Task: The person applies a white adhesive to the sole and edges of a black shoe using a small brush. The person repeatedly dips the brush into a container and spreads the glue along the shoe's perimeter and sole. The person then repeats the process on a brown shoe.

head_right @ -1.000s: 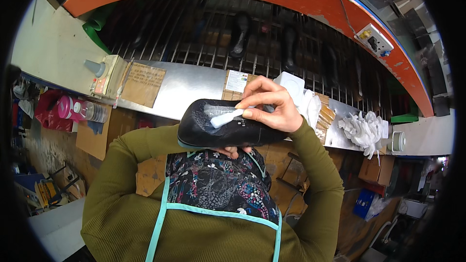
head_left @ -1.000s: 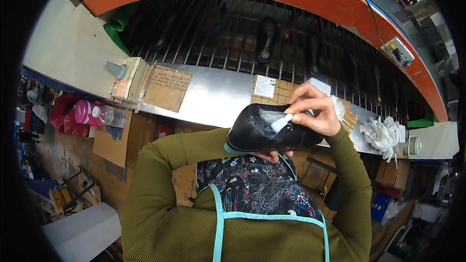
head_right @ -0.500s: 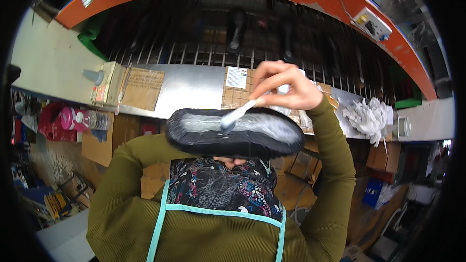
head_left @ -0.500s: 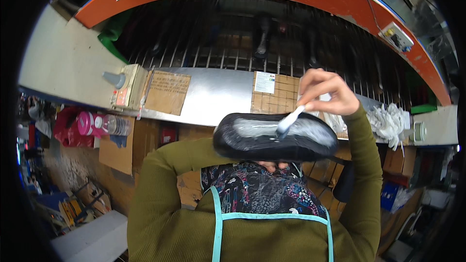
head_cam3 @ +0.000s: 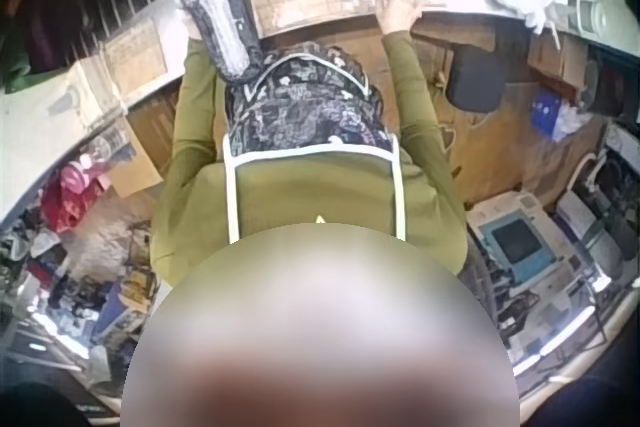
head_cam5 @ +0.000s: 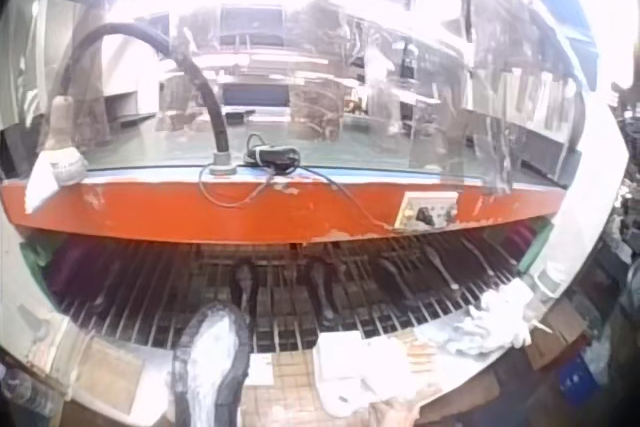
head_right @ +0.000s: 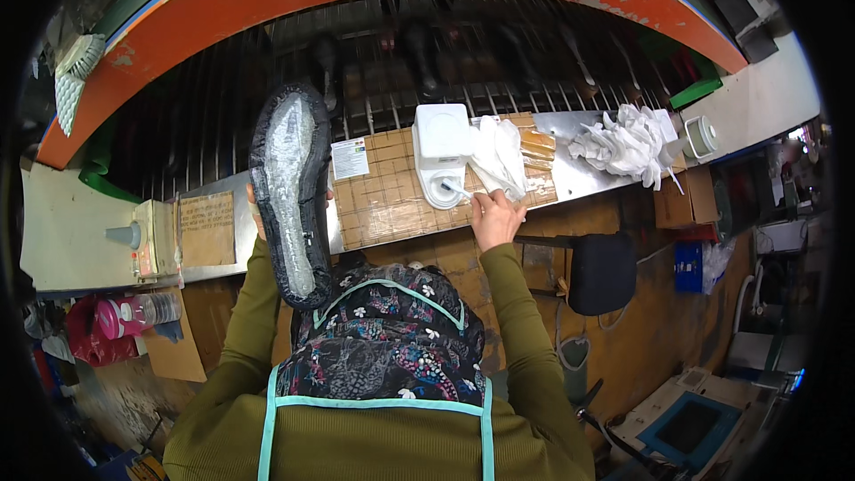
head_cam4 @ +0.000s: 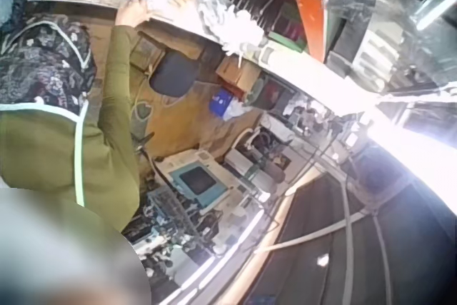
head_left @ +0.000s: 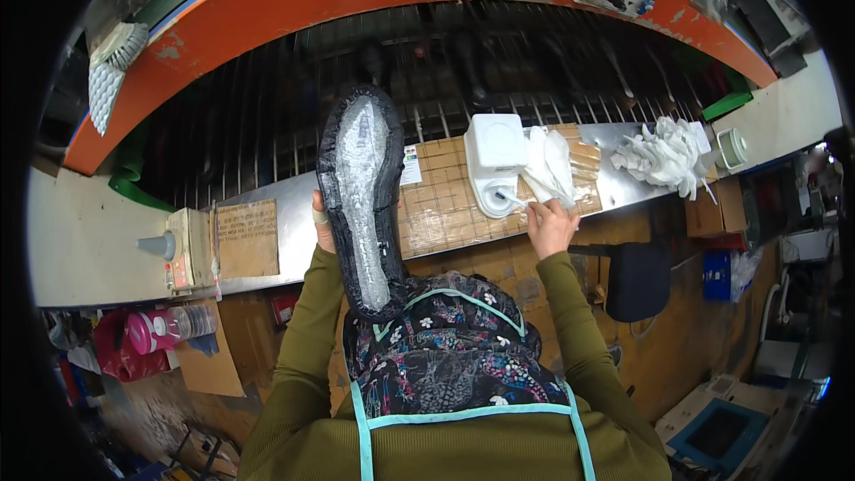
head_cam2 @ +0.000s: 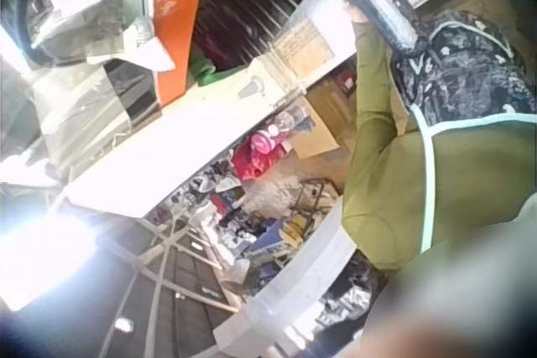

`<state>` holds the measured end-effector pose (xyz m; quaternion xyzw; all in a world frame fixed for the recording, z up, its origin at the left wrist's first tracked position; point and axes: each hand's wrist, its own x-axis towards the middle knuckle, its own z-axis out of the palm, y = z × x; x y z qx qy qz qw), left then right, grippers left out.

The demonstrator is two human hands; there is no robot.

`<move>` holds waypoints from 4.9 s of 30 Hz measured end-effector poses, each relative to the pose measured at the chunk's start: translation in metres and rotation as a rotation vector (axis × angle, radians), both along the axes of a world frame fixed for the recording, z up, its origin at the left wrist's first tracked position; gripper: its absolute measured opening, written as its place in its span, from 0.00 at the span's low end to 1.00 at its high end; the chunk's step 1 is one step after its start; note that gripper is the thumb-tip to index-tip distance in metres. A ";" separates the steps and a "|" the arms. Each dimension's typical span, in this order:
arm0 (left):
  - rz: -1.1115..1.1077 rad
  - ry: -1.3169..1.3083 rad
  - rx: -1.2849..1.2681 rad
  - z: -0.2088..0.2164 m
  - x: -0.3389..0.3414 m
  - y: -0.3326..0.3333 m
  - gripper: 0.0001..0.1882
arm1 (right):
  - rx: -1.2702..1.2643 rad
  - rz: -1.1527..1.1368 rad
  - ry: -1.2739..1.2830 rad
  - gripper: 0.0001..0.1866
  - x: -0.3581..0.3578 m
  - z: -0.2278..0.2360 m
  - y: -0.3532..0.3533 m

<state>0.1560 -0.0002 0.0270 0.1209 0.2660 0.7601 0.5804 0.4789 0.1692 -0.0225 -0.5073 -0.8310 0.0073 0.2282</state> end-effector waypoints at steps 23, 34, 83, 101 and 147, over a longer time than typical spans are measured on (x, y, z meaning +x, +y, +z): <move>-0.277 0.052 -0.027 -0.013 0.059 0.072 0.51 | 0.429 0.109 0.320 0.07 -0.069 0.144 -0.006; -0.277 0.032 0.034 -0.008 0.053 0.070 0.51 | 0.338 0.195 0.354 0.08 -0.073 0.159 0.011; 0.215 0.136 -0.115 0.000 0.014 0.004 0.29 | -0.234 -0.115 0.098 0.11 0.005 -0.041 0.206; -0.115 -0.229 0.253 0.035 0.048 0.034 0.61 | -0.170 0.454 0.335 0.09 0.073 0.074 0.064; -0.020 0.219 0.141 0.054 0.086 0.019 0.55 | 0.112 0.817 0.483 0.14 -0.082 0.230 -0.045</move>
